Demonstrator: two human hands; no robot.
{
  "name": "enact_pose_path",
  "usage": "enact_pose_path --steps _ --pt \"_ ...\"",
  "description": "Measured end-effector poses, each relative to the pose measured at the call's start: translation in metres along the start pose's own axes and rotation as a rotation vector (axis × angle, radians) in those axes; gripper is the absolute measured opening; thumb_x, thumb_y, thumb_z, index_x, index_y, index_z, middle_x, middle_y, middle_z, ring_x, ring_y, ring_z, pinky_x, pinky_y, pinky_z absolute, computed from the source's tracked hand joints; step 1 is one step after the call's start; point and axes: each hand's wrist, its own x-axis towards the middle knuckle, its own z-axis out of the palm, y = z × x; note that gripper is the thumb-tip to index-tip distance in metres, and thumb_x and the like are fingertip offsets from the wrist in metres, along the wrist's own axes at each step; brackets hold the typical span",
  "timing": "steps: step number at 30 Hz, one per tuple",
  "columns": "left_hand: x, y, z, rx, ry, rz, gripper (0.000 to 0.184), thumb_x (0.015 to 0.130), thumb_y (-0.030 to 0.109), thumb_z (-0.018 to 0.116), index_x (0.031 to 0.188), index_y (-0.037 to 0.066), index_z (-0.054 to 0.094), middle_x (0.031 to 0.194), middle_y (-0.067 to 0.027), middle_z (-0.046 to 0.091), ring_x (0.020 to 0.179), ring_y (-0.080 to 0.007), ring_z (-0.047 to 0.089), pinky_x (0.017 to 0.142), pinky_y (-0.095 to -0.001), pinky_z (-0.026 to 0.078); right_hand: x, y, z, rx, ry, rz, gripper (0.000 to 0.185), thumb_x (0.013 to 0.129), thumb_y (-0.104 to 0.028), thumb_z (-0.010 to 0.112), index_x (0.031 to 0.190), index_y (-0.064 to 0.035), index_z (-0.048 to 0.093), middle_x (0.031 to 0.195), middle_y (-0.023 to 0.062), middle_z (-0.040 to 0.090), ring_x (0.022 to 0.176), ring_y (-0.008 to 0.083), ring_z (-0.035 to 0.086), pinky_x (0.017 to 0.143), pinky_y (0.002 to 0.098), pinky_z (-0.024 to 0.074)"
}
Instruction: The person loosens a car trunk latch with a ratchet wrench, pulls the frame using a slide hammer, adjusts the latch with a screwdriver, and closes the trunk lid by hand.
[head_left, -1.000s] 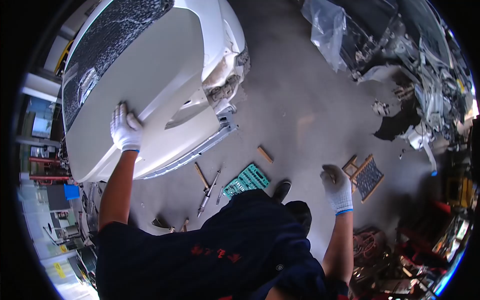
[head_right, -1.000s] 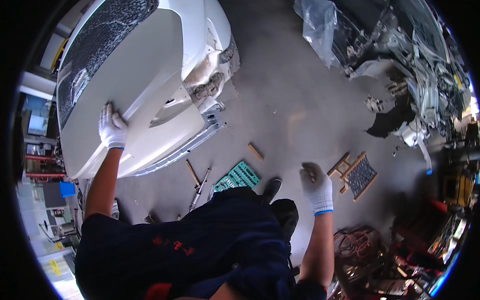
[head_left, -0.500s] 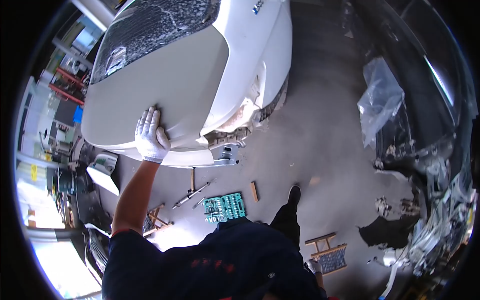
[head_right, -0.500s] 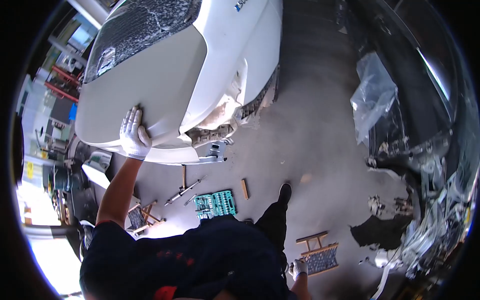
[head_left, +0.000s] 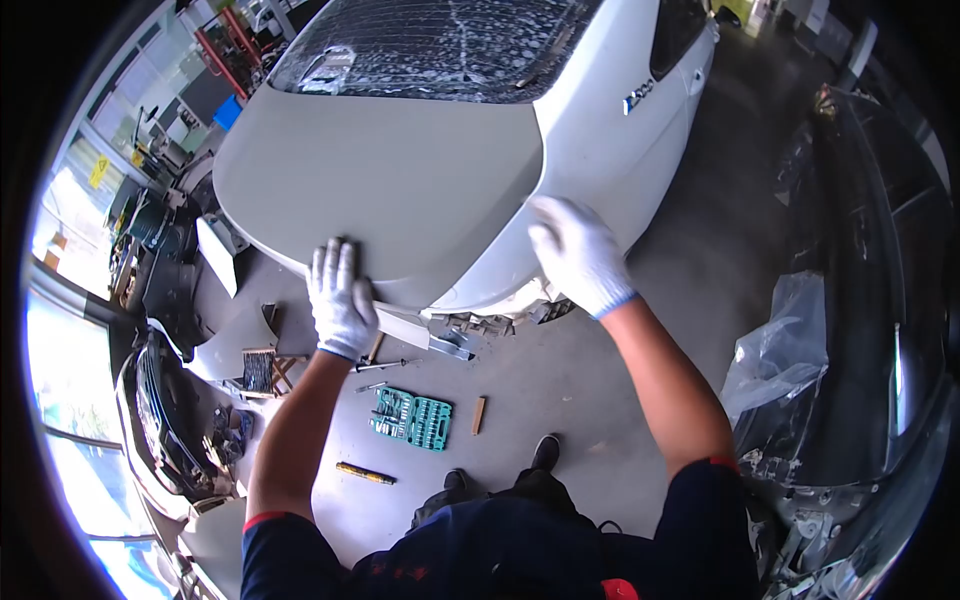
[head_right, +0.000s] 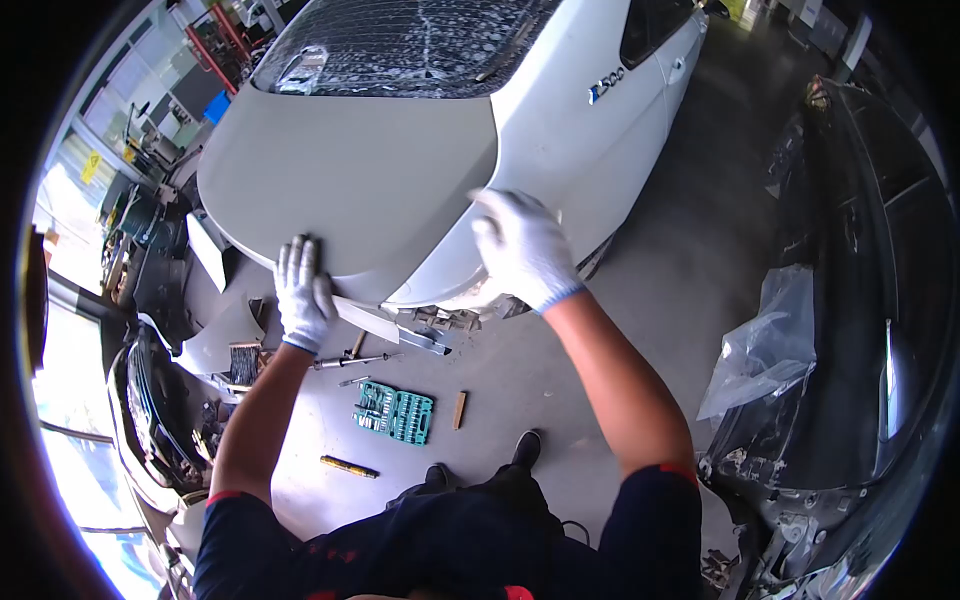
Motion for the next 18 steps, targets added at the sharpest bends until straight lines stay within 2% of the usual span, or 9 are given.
enact_pose_path --steps 2,4,6,8,12,14,15,17,18 --pt "-0.033 0.036 -0.039 -0.259 -0.050 0.067 0.059 0.093 0.022 0.060 0.149 0.002 0.059 0.156 -0.0262 0.054 0.144 -0.0522 0.048 0.121 -0.0602 0.037 0.054 -0.057 0.050 0.082 -0.055 -0.259 0.026 0.096 -0.021 0.067 0.120 -0.0114 0.071 0.112 0.0130 0.073 0.105 0.0356 0.070 0.095 0.0464 0.0564" --pt "-0.084 0.031 -0.075 -0.463 -0.540 0.248 0.057 0.090 0.015 0.067 0.146 0.008 0.062 0.153 -0.0249 0.057 0.140 -0.0455 0.055 0.119 -0.0555 0.042 0.069 -0.094 0.113 0.065 -0.220 -0.338 0.030 0.097 -0.028 0.065 0.123 -0.0131 0.070 0.126 0.0120 0.069 0.122 0.0338 0.063 0.108 0.0525 0.0467" --pt "-0.164 0.013 -0.095 -0.605 -1.332 0.021 0.042 0.094 0.021 0.067 0.135 0.010 0.070 0.136 -0.0220 0.070 0.125 -0.0406 0.066 0.112 -0.0479 0.050 0.045 -0.104 0.182 -0.199 -0.111 -0.391 0.040 0.097 -0.037 0.063 0.130 -0.0143 0.067 0.139 0.0139 0.063 0.135 0.0363 0.054 0.115 0.0589 0.0379" --pt "-0.337 -0.029 -0.103 -0.584 -1.204 -0.399 0.034 0.098 0.027 0.066 0.126 0.009 0.074 0.118 -0.0206 0.076 0.112 -0.0393 0.072 0.103 -0.0437 0.055 0.041 -0.139 0.193 -0.408 -0.201 -0.343 0.050 0.096 -0.044 0.062 0.136 -0.0151 0.066 0.146 0.0164 0.058 0.140 0.0388 0.048 0.120 0.0630 0.0314" --pt "-0.645 -0.098 -0.215 -0.115 -0.896 -1.544 0.039 0.101 0.034 0.058 0.126 0.009 0.074 0.118 -0.0214 0.076 0.114 -0.0430 0.070 0.100 -0.0472 0.055 0.035 -0.140 0.213 -0.607 -0.179 -0.315 0.056 0.101 -0.047 0.058 0.147 -0.0155 0.062 0.158 0.0171 0.054 0.147 0.0401 0.047 0.121 0.0582 0.0345" --pt "-0.807 -0.119 -0.286 0.205 -0.971 -2.113 0.047 0.103 0.035 0.046 0.128 0.005 0.073 0.125 -0.0241 0.074 0.120 -0.0423 0.069 0.104 -0.0479 0.054 0.035 -0.140 0.221 -0.676 -0.200 -0.304 0.055 0.106 -0.046 0.051 0.152 -0.0163 0.058 0.160 0.0173 0.052 0.149 0.0380 0.046 0.123 0.0531 0.0348" --pt "-0.916 -0.125 -0.319 0.017 -1.126 -2.176 0.051 0.104 0.035 0.044 0.129 0.001 0.072 0.130 -0.0246 0.073 0.125 -0.0413 0.068 0.107 -0.0475 0.053 0.037 -0.140 0.225 -0.693 -0.201 -0.278 0.056 0.108 -0.046 0.049 0.154 -0.0157 0.057 0.160 0.0179 0.051 0.149 0.0376 0.046 0.122 0.0518 0.0358" --pt "-0.913 -0.131 -0.372 0.008 -2.152 -0.990 0.043 0.105 0.026 0.048 0.132 0.002 0.071 0.132 -0.0251 0.071 0.127 -0.0395 0.067 0.107 -0.0455 0.055 0.046 -0.131 0.238 -0.722 -0.178 -0.170 0.059 0.110 -0.048 0.044 0.156 -0.0126 0.055 0.161 0.0209 0.050 0.148 0.0400 0.047 0.122 0.0516 0.0365" --pt "-0.969 -0.118 -0.376 0.132 -1.705 -1.596 0.039 0.105 0.027 0.051 0.128 0.004 0.073 0.128 -0.0235 0.074 0.120 -0.0390 0.071 0.102 -0.0451 0.057 0.048 -0.130 0.242 -0.754 -0.166 -0.116 0.060 0.110 -0.048 0.042 0.157 -0.0121 0.054 0.161 0.0223 0.049 0.148 0.0406 0.047 0.123 0.0511 0.0364"
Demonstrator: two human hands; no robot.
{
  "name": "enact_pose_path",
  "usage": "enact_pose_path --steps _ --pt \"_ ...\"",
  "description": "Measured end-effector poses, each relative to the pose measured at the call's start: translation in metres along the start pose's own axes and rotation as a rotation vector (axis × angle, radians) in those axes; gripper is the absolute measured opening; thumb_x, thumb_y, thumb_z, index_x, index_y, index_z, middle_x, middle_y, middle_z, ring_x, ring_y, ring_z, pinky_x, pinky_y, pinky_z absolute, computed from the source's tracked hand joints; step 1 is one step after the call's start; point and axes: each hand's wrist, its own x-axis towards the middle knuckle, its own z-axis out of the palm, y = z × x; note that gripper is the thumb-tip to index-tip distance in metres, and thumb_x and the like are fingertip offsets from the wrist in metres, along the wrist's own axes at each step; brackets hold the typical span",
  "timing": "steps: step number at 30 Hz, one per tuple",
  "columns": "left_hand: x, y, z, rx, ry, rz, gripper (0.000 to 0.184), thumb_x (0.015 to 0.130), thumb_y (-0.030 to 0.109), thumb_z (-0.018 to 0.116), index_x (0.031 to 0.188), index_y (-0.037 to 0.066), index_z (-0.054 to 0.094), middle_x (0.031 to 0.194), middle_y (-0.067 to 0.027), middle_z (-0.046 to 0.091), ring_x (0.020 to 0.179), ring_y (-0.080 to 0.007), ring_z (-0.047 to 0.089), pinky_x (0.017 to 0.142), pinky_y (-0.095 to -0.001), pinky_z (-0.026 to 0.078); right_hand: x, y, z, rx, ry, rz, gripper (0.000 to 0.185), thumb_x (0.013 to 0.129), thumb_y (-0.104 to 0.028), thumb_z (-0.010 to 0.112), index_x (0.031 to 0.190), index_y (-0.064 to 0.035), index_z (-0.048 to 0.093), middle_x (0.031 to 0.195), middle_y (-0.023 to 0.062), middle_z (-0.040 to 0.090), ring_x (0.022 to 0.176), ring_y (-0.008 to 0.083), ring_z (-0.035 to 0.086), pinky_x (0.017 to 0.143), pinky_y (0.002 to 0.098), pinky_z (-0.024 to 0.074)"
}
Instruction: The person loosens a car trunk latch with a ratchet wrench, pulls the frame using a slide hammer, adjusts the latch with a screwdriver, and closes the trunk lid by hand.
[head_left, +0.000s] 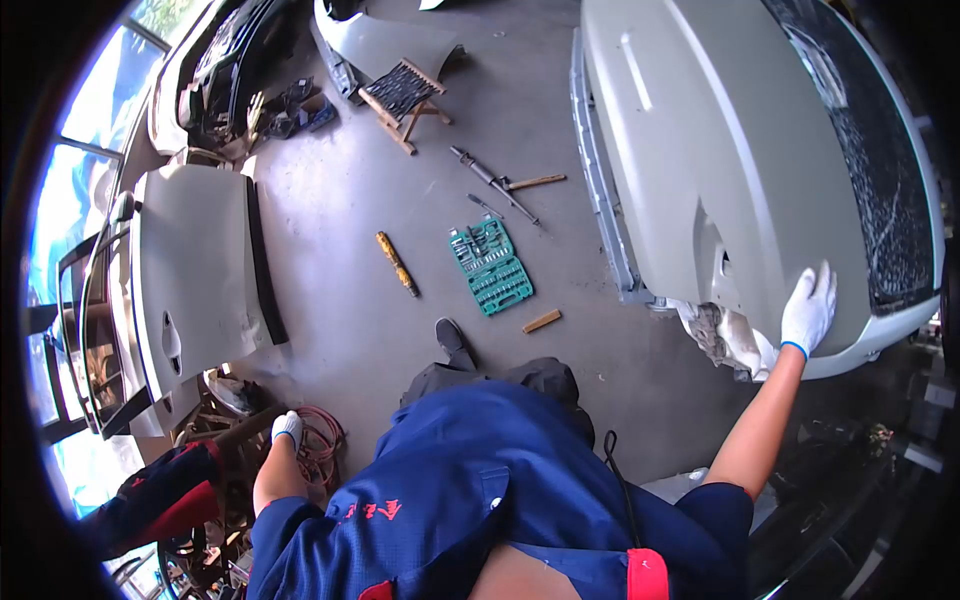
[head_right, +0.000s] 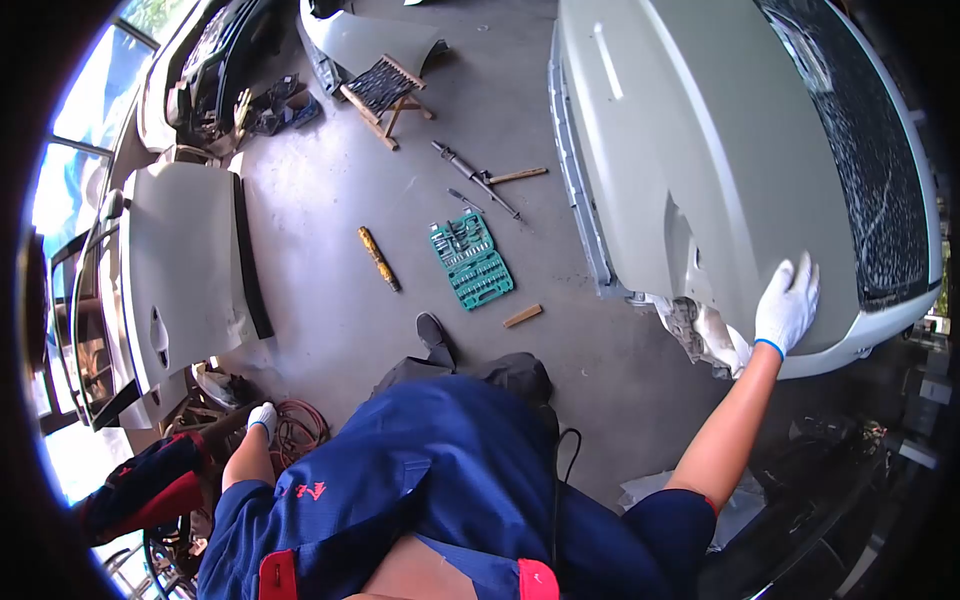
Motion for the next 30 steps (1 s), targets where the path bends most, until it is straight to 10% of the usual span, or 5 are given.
enact_pose_path --steps 2,13,19,24,30 --pt "-0.019 0.016 -0.020 -1.034 -0.078 -0.246 0.038 0.105 0.030 0.051 0.122 0.004 0.073 0.126 -0.0212 0.075 0.111 -0.0383 0.074 0.097 -0.0456 0.057 0.009 -0.011 0.012 -0.043 -0.029 0.149 0.063 0.111 -0.052 0.038 0.158 -0.0131 0.052 0.162 0.0218 0.049 0.148 0.0407 0.047 0.122 0.0511 0.0373" --pt "0.011 0.221 -0.319 -0.643 -0.024 0.680 0.044 0.103 0.036 0.054 0.130 0.005 0.072 0.129 -0.0230 0.073 0.124 -0.0413 0.067 0.108 -0.0458 0.052 0.150 -0.311 0.053 -0.309 -0.174 0.061 0.082 0.104 -0.070 0.043 0.168 -0.0187 0.033 0.171 0.0221 0.034 0.155 0.0448 0.035 0.124 0.0616 0.0290" --pt "0.140 0.195 -0.470 -0.870 0.320 0.520 0.037 0.103 0.030 0.058 0.126 0.005 0.073 0.115 -0.0190 0.078 0.109 -0.0363 0.074 0.098 -0.0414 0.056 0.330 -0.451 0.110 -0.244 -0.314 0.046 0.096 0.098 -0.076 0.048 0.170 -0.0147 0.028 0.173 0.0236 0.028 0.159 0.0441 0.028 0.127 0.0624 0.0228" --pt "0.220 0.147 -0.568 -0.978 -0.114 0.097 0.036 0.104 0.029 0.055 0.119 0.002 0.074 0.100 -0.0140 0.079 0.088 -0.0249 0.074 0.083 -0.0379 0.058 0.453 -0.543 0.147 -0.173 -0.425 -0.006 0.100 0.096 -0.069 0.060 0.171 -0.0137 0.024 0.176 0.0216 0.023 0.162 0.0428 0.021 0.130 0.0598 0.0179" --pt "0.288 0.220 -0.708 -1.133 -0.178 0.058 0.036 0.104 0.029 0.054 0.122 0.003 0.072 0.101 -0.0113 0.079 0.077 -0.0195 0.071 0.065 -0.0348 0.054 0.545 -0.590 0.183 -0.140 -0.491 0.033 0.109 0.090 -0.068 0.069 0.172 -0.0163 0.020 0.178 0.0206 0.018 0.164 0.0421 0.015 0.131 0.0605 0.0128"
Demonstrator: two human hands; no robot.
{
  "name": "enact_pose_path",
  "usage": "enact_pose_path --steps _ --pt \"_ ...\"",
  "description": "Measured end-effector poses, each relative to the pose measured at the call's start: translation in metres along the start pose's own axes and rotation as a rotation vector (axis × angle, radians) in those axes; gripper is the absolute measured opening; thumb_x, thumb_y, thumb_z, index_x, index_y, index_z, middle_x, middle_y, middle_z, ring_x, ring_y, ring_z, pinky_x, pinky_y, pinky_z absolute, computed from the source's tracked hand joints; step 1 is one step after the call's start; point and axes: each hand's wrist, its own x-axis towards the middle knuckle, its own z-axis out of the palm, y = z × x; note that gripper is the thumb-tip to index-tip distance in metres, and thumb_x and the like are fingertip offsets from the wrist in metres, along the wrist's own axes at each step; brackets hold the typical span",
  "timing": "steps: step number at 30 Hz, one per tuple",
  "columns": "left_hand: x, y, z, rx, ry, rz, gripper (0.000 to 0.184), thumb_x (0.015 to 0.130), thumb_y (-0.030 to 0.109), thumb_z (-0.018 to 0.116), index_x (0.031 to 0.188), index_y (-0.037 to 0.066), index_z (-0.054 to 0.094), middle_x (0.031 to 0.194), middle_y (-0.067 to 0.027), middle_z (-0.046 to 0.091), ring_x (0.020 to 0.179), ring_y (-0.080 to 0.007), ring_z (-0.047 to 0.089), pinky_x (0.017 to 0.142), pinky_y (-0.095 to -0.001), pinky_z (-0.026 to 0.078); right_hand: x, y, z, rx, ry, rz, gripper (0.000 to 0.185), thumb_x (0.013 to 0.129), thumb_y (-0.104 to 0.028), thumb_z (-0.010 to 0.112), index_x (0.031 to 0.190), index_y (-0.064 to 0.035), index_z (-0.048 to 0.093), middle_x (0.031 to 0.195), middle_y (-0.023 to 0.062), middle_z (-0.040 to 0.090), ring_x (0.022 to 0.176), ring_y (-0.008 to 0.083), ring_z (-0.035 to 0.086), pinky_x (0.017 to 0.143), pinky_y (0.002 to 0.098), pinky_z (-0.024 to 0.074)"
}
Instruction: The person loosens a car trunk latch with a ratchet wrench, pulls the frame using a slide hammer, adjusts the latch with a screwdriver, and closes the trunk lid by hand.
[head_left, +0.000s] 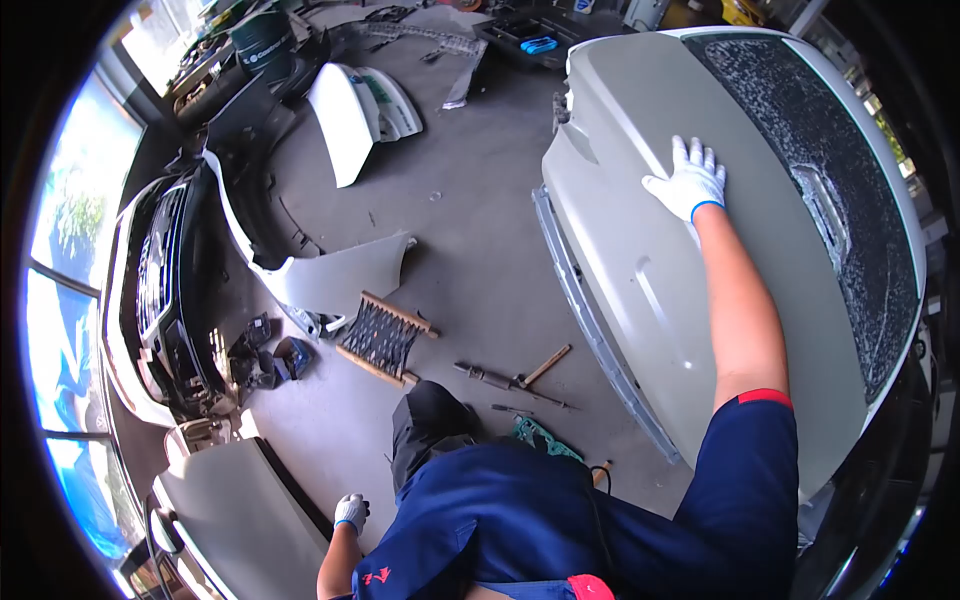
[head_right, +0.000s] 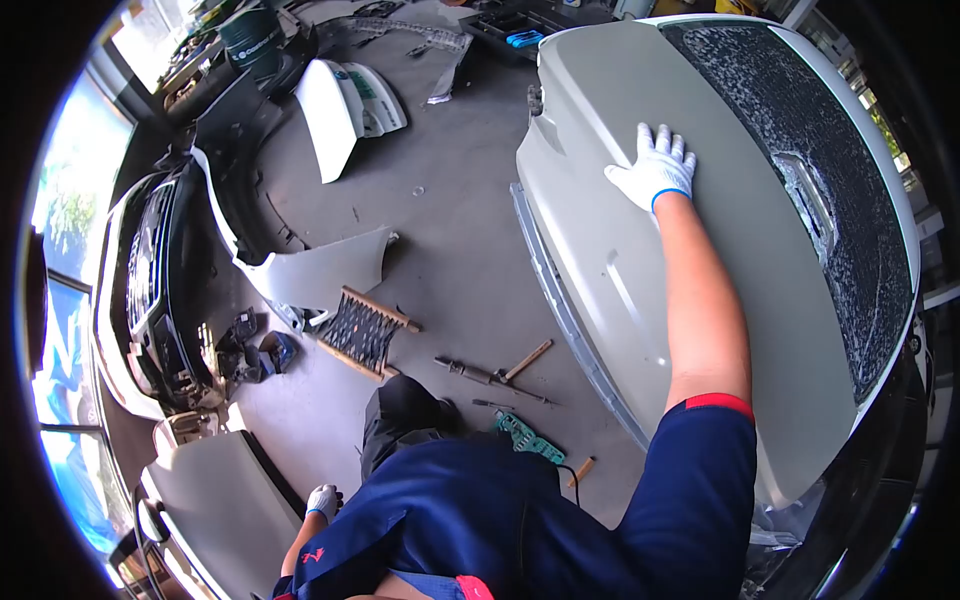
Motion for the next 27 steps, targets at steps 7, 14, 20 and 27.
enact_pose_path --steps 7,14,20,27 --pt "0.043 0.325 0.062 0.749 -0.140 0.643 0.039 0.102 0.035 0.053 0.116 0.009 0.078 0.110 -0.0172 0.080 0.108 -0.0362 0.075 0.097 -0.0443 0.057 0.128 -0.056 -0.007 0.000 0.025 -0.062 0.107 0.089 -0.072 0.066 0.172 -0.0170 0.026 0.177 0.0213 0.020 0.164 0.0423 0.018 0.131 0.0612 0.0127" --pt "0.168 0.600 0.114 0.716 -0.157 0.716 0.041 0.100 0.036 0.053 0.116 0.008 0.078 0.114 -0.0241 0.076 0.111 -0.0417 0.072 0.099 -0.0464 0.055 0.263 -0.100 0.001 0.024 0.101 -0.130 0.093 0.096 -0.071 0.057 0.169 -0.0169 0.035 0.176 0.0223 0.024 0.162 0.0436 0.022 0.131 0.0597 0.0140" --pt "0.150 0.823 0.153 0.844 -0.225 0.927 0.040 0.099 0.034 0.053 0.114 0.006 0.077 0.110 -0.0270 0.076 0.109 -0.0438 0.072 0.097 -0.0480 0.055 0.306 -0.123 -0.002 0.033 0.103 -0.169 0.087 0.094 -0.061 0.067 0.164 -0.0153 0.042 0.172 0.0234 0.031 0.159 0.0451 0.027 0.130 0.0602 0.0159" --pt "0.103 1.001 0.244 0.738 -0.431 1.073 0.038 0.100 0.031 0.056 0.121 0.004 0.075 0.112 -0.0245 0.077 0.110 -0.0420 0.073 0.099 -0.0450 0.055 0.328 -0.133 -0.014 0.092 0.072 -0.145 0.082 0.089 -0.048 0.075 0.158 -0.0117 0.051 0.169 0.0247 0.036 0.156 0.0476 0.032 0.129 0.0622 0.0176"
